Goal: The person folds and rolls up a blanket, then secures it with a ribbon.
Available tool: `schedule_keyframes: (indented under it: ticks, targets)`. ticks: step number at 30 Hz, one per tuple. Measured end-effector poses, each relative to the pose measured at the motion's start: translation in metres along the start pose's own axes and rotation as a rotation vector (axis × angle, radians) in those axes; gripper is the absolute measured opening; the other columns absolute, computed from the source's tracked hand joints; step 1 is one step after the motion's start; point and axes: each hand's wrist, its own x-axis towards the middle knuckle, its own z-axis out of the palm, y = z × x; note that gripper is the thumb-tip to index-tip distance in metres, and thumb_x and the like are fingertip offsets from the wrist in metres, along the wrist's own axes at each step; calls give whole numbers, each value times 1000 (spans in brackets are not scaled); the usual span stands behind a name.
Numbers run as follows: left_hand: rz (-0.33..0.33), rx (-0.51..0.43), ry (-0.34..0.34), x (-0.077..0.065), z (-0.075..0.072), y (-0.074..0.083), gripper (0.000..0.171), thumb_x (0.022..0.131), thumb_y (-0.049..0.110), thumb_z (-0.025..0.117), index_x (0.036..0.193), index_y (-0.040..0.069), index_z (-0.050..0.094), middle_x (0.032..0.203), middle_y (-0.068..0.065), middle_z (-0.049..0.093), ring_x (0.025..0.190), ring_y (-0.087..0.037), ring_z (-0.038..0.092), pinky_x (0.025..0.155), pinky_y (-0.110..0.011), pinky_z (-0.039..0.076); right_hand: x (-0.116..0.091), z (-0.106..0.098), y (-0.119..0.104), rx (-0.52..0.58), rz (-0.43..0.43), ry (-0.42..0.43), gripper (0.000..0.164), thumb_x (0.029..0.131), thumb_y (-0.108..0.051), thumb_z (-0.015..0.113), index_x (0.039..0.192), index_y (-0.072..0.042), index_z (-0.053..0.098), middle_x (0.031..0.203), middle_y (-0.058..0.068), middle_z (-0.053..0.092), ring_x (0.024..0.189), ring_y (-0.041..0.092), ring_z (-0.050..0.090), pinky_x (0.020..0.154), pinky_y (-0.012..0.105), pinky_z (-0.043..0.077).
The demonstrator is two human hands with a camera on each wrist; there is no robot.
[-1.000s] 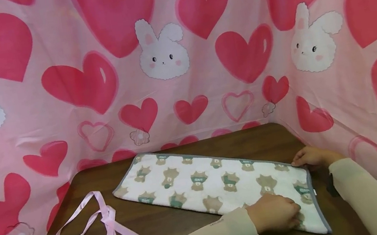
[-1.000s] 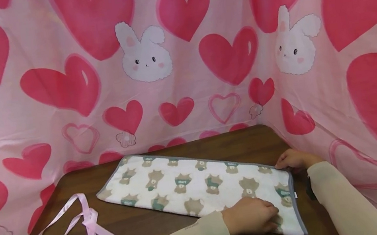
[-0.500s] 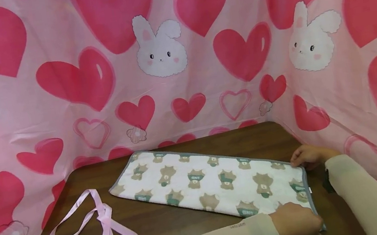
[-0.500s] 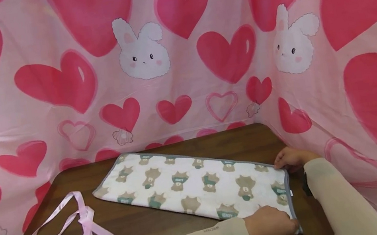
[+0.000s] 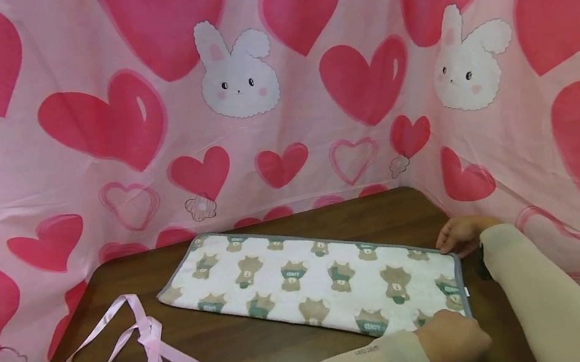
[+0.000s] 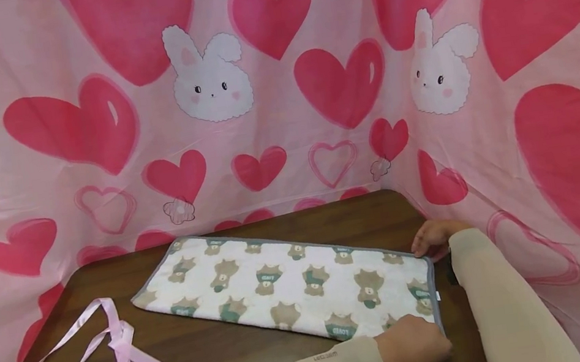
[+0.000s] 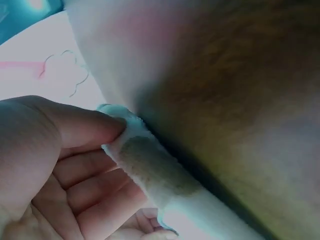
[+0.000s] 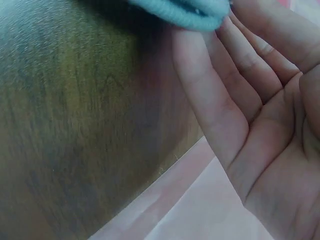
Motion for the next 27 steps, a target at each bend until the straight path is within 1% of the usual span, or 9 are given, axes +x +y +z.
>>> schedule_keyframes:
  ticks: [6,10,12,15,18,20,22,24,27]
  targets:
    - [4,-18,65,-4,0,-8,6,97,29,59,95,34,61,75,17,58,58,0,51,52,-20,45,8,3,4,33,43,-9,17,85,-15,74,94,-1,74,82,7,68,73,22,62,69,39,56]
    - [14,-5,84,-4,-1,-6,10,94,29,64,86,33,60,74,18,59,54,1,49,47,-20,42,13,5,3,-1,61,-32,19,83,-20,77,91,-3,76,80,7,70,68,20,63,67,37,56]
    - [19,-1,83,-1,-1,-2,12,92,30,66,82,34,61,74,19,59,53,2,47,45,-20,41,13,4,2,-38,67,-25,19,82,-21,78,91,-4,76,81,8,70,68,20,63,66,37,56]
    - [19,-1,56,3,-1,1,14,90,30,68,78,36,64,75,21,60,53,2,47,45,-21,42,15,3,-2,-81,74,-23,19,83,-21,77,92,-4,76,84,8,71,71,21,64,67,37,56]
    - [7,10,41,4,0,0,15,90,31,67,77,37,65,74,20,60,53,1,48,45,-23,44,17,2,-7,-104,73,-26,20,83,-22,77,93,-4,77,85,7,71,72,22,64,67,36,56]
    - [-7,6,62,2,1,-4,14,90,33,67,77,36,63,73,20,60,53,1,48,45,-23,43,18,2,-9,-104,68,-27,20,83,-22,77,93,-4,76,85,7,71,72,21,64,67,36,56]
    - [-26,-3,107,0,1,-9,13,90,34,67,79,34,60,70,18,58,53,1,48,44,-22,42,18,1,-10,-97,66,-23,20,83,-21,77,92,-4,76,84,7,71,71,21,64,67,36,56]
    - [-48,-28,148,-3,-1,-15,12,89,35,67,83,33,58,69,17,57,53,1,48,45,-22,42,16,1,-9,-92,57,-16,19,83,-20,77,91,-3,75,83,7,71,70,21,64,66,36,56]
    - [-66,-59,182,-7,-6,-20,16,87,38,70,90,31,56,69,17,57,56,2,50,48,-21,43,10,0,-6,-93,46,-3,18,83,-19,76,91,-2,75,82,7,71,70,21,64,67,37,56]
